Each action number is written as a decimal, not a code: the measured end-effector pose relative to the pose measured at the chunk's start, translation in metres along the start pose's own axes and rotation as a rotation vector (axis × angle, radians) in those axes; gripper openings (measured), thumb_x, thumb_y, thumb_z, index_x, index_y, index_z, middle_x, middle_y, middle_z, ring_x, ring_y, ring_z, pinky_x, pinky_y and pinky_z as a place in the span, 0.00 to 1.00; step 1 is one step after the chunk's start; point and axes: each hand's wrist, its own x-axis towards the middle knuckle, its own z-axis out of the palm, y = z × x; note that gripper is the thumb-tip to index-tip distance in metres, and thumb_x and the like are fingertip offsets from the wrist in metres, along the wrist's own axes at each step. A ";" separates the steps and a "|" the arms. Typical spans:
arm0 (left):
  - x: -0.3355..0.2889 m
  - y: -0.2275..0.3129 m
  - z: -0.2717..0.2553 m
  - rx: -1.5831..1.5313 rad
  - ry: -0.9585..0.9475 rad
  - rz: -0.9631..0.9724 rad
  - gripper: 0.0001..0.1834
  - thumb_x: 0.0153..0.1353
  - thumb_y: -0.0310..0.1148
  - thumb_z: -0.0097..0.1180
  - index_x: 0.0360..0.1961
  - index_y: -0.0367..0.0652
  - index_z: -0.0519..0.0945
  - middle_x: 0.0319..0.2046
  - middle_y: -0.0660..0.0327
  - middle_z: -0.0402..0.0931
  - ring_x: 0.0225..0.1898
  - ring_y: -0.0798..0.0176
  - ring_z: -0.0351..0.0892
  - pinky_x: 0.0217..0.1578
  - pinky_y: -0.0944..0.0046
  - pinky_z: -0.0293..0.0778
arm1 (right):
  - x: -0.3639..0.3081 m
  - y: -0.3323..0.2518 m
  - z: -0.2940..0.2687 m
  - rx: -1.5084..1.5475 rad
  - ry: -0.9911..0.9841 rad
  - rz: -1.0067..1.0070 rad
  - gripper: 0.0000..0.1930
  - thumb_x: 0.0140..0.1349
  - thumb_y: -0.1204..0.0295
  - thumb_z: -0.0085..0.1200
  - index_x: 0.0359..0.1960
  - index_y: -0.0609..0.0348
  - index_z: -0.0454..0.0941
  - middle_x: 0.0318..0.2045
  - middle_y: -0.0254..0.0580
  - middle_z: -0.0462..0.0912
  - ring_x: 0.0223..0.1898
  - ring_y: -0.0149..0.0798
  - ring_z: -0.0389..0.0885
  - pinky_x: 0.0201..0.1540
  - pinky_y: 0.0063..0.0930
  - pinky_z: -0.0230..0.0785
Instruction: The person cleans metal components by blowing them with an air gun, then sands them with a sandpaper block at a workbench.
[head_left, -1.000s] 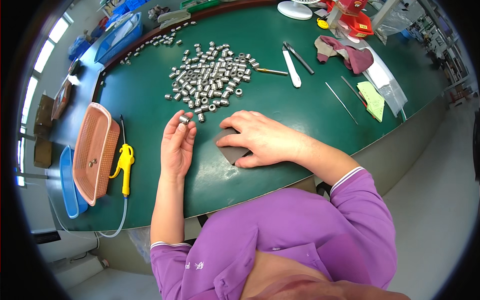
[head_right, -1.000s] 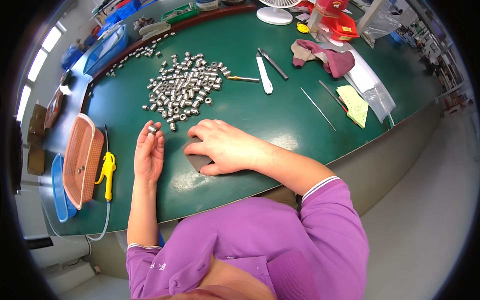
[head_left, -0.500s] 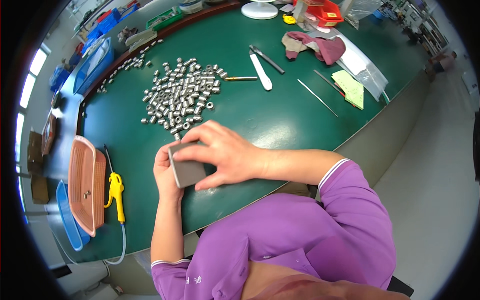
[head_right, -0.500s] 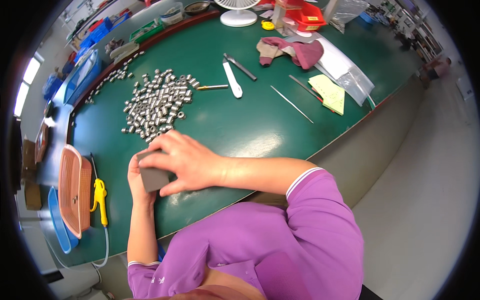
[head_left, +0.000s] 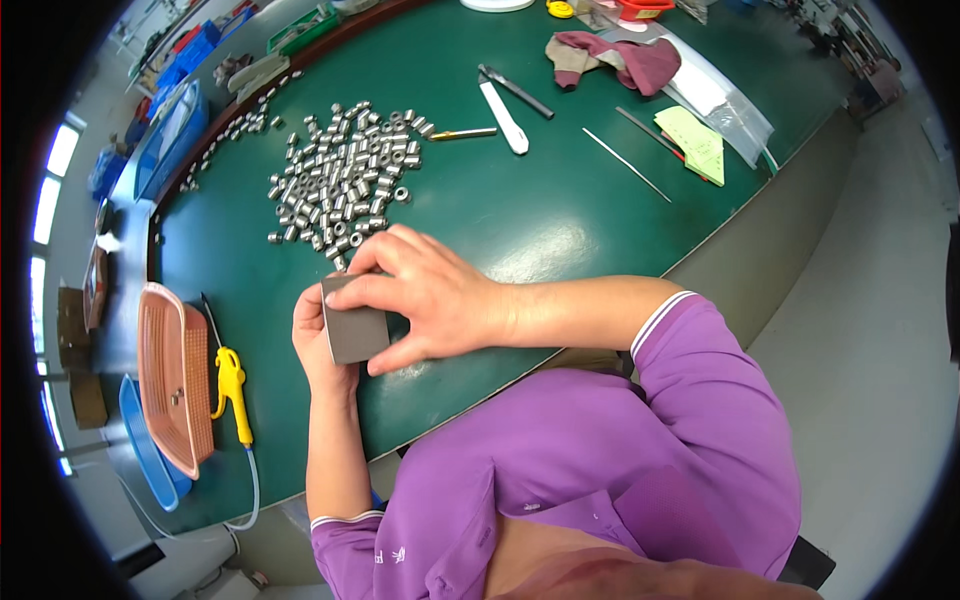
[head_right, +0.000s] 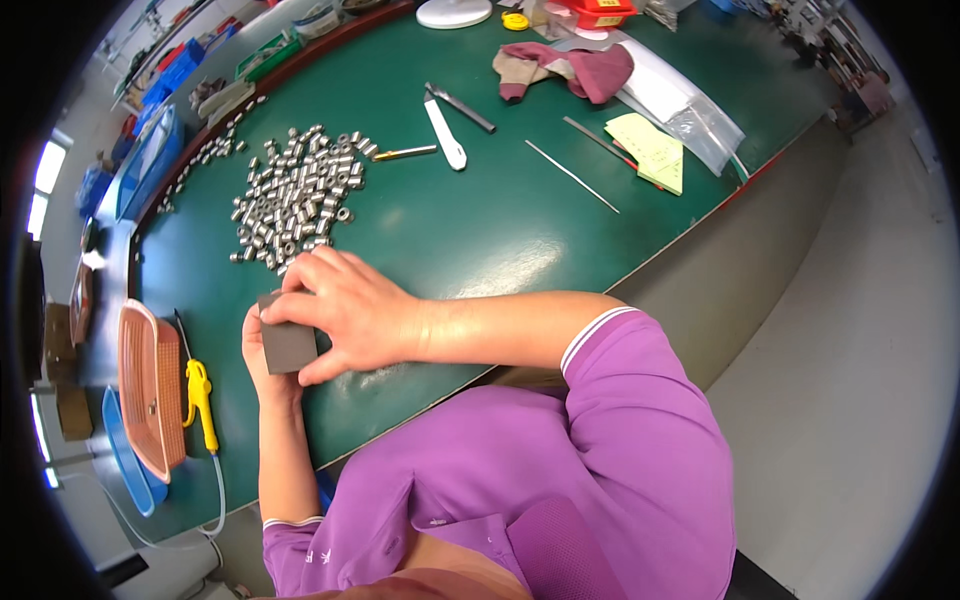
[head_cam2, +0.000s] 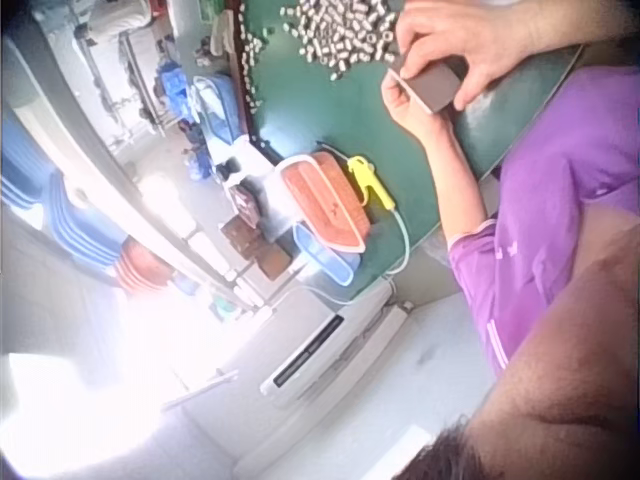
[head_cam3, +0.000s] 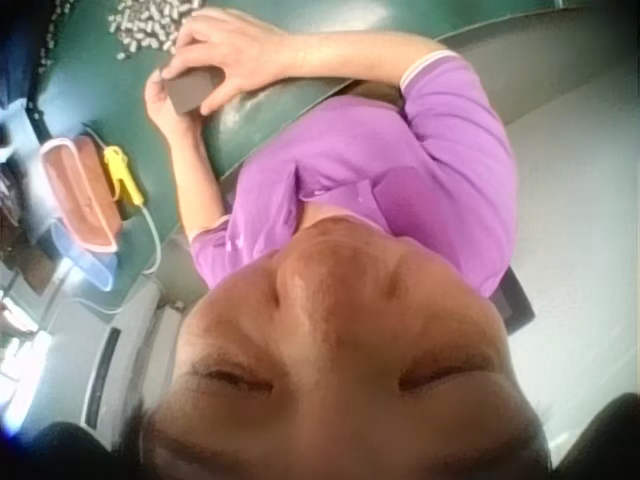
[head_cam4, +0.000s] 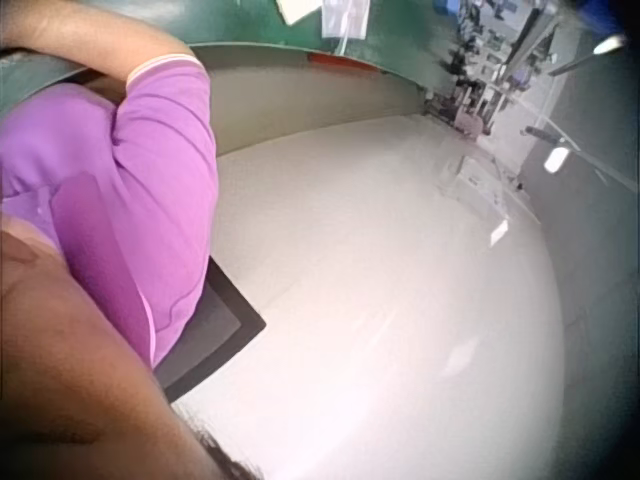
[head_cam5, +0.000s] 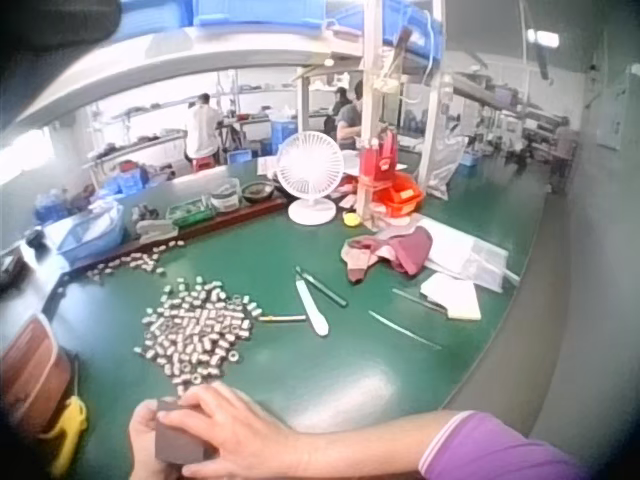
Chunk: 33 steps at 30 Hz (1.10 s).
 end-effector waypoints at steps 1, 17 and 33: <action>0.001 0.000 0.000 0.007 0.004 -0.006 0.13 0.53 0.24 0.55 0.41 0.38 0.72 0.38 0.58 0.75 0.37 0.66 0.75 0.41 0.67 0.73 | 0.002 0.002 -0.001 -0.016 -0.032 0.001 0.31 0.33 0.59 0.66 0.43 0.51 0.73 0.38 0.40 0.69 0.42 0.44 0.66 0.46 0.34 0.61; 0.003 -0.001 0.002 -0.014 -0.009 0.045 0.14 0.52 0.25 0.56 0.41 0.37 0.73 0.38 0.59 0.75 0.37 0.68 0.75 0.40 0.69 0.72 | 0.004 0.013 0.003 -0.006 0.086 0.053 0.31 0.32 0.57 0.68 0.43 0.49 0.73 0.38 0.40 0.69 0.43 0.43 0.66 0.47 0.35 0.62; 0.002 -0.001 0.000 -0.072 0.092 -0.091 0.15 0.51 0.21 0.54 0.43 0.34 0.71 0.38 0.57 0.75 0.38 0.67 0.75 0.42 0.69 0.71 | 0.006 0.004 0.008 0.018 -0.070 0.064 0.32 0.31 0.57 0.68 0.43 0.51 0.72 0.37 0.40 0.69 0.43 0.43 0.66 0.47 0.34 0.61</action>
